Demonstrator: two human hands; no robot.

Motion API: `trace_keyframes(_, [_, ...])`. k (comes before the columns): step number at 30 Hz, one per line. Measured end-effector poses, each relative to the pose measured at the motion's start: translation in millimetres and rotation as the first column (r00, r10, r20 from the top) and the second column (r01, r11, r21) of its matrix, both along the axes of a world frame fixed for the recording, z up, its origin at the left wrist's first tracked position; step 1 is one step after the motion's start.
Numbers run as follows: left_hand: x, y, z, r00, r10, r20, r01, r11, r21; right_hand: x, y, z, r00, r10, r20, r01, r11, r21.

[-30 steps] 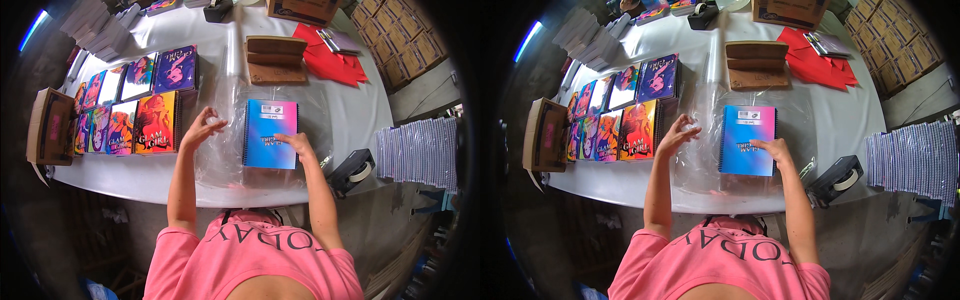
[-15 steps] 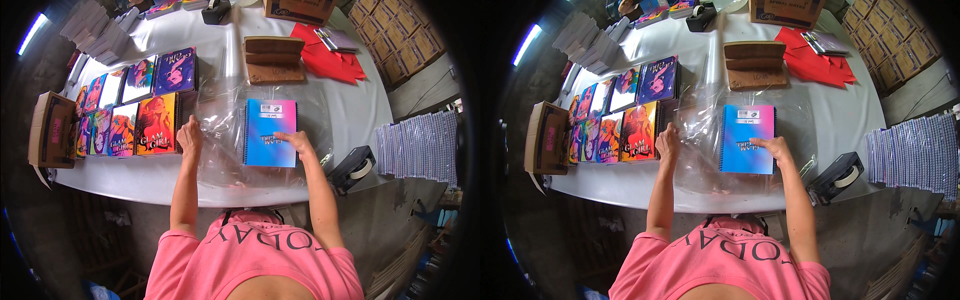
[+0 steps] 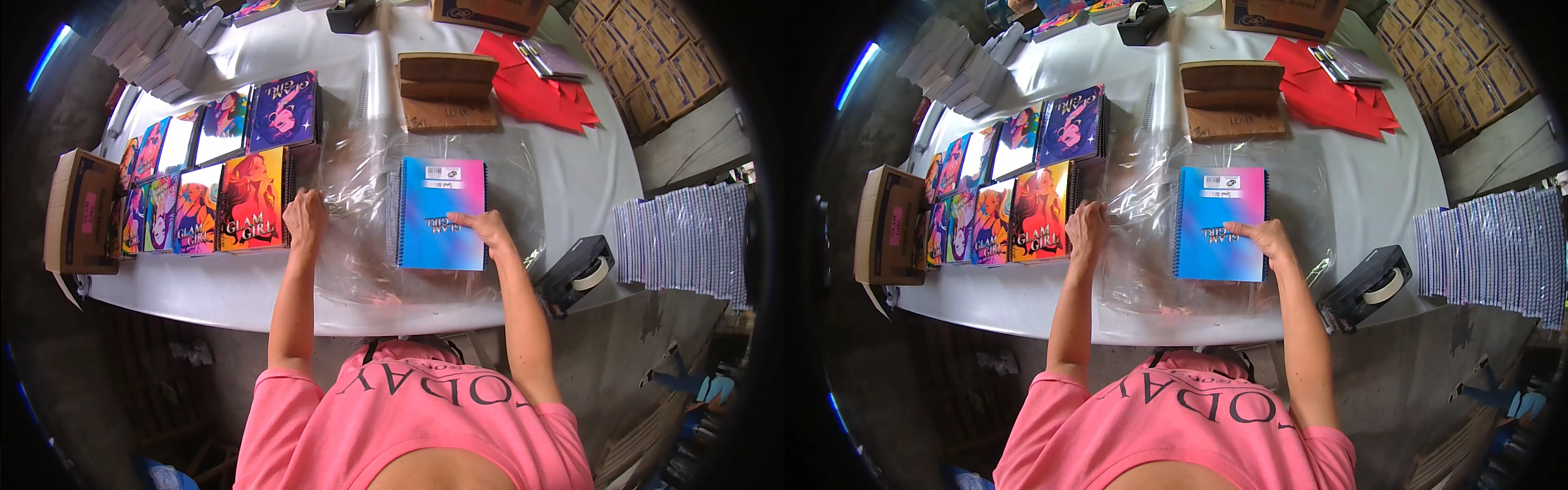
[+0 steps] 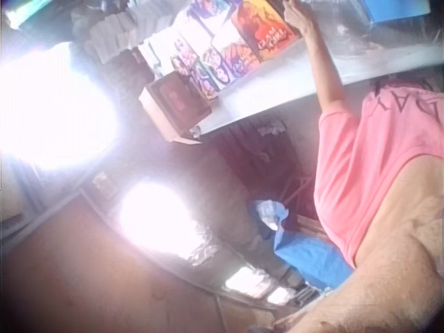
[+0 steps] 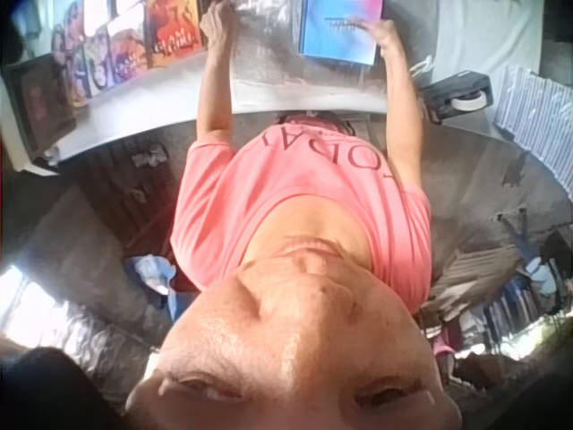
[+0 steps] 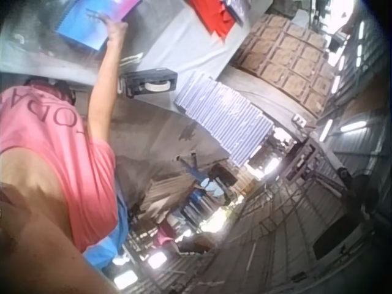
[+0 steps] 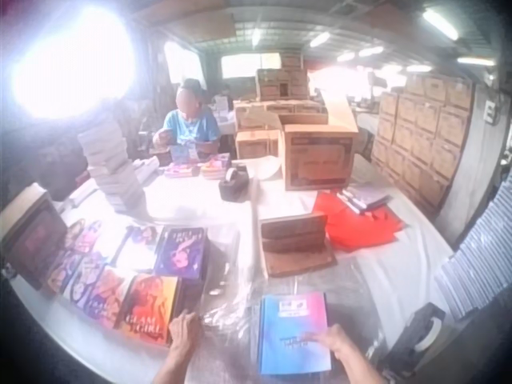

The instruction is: The person sorts various colorful notebooks into stacks, places a stack into a plastic sleeve, and uses a tape dispenser to seal the package.

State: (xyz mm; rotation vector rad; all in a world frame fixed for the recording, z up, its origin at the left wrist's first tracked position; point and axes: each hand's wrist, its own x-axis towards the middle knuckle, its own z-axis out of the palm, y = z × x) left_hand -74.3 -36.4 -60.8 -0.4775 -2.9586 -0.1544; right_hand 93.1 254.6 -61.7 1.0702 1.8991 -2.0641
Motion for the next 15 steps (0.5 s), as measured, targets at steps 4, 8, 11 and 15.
trace_keyframes(4, [1, 2, -7, 0.938, -0.179, -0.298, 0.188, 0.982, -0.001, -1, -1, 6, 0.999, 0.025, 0.026, -0.025, 1.000, -0.012])
trace_keyframes(8, [-3, 6, 0, 0.922, -0.295, -0.251, 0.382, 0.795, 0.472, -1, -1, 7, 0.999, 0.021, 0.034, -0.020, 1.000, -0.007])
trace_keyframes(11, [-6, 6, 12, 0.980, -0.154, -0.126, 0.195, 0.871, 0.451, -1, -3, 11, 0.999, 0.026, 0.038, -0.027, 0.999, 0.021])
trace_keyframes(15, [1, 7, 38, 0.950, -0.225, 0.214, 0.102, 0.876, 0.472, -1, -4, 13, 0.999, 0.011, 0.037, -0.011, 1.000, -0.007])
